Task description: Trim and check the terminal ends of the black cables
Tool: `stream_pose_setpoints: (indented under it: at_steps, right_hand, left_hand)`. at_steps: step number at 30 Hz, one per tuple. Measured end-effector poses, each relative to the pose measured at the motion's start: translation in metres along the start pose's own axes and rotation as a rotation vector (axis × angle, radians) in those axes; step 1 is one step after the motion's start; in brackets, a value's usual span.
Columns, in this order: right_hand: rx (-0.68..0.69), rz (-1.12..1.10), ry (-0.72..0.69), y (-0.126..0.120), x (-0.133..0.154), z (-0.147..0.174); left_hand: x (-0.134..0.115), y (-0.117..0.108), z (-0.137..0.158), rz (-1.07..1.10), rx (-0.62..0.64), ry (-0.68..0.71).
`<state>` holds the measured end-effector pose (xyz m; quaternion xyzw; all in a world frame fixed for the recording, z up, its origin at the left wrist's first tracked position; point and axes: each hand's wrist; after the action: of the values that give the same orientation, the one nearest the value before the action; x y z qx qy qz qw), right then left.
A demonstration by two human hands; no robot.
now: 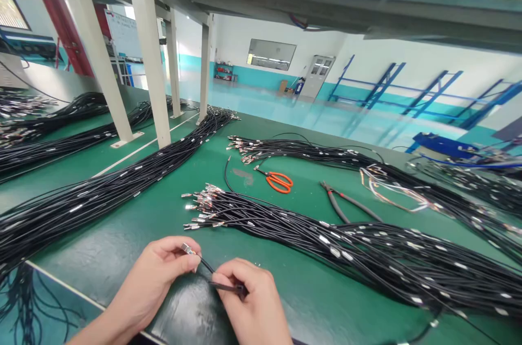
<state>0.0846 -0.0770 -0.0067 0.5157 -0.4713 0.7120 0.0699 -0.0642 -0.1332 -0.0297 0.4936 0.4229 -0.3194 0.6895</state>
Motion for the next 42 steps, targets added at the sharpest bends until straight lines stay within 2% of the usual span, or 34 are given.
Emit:
stream_pose_setpoints:
  at_steps: [11, 18, 21, 25, 32, 42]
  right_hand:
    - [-0.001, -0.035, 0.023, 0.000, -0.004, 0.000]
    - [-0.007, -0.079, 0.043, -0.002, -0.005, 0.000]
    - [-0.025, -0.118, 0.097, -0.004, -0.004, 0.000]
    - [-0.055, -0.153, 0.131, -0.005, -0.001, 0.000]
    - [-0.043, -0.139, 0.127, -0.004, -0.004, 0.000]
    - [-0.072, -0.123, 0.039, -0.001, -0.008, 0.002]
  left_hand:
    - [0.002, 0.001, -0.002, 0.089, -0.083, -0.014]
    - [0.000, 0.004, -0.006, 0.117, -0.117, 0.035]
    - [-0.002, 0.005, -0.008, 0.105, -0.063, 0.051]
    - [0.000, 0.012, -0.008, 0.091, 0.055, -0.002]
    - [0.000, 0.019, -0.009, 0.133, 0.058, 0.013]
    - [0.004, 0.020, -0.009, 0.213, 0.105, 0.001]
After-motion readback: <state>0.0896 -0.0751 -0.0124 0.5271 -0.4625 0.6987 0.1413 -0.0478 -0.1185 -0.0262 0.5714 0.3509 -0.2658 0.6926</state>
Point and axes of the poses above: each hand's wrist, its own z-axis away from the middle knuckle, its own y-axis out of the palm, x = y × z, and after that the axes turned 5 degrees about x, right-handed
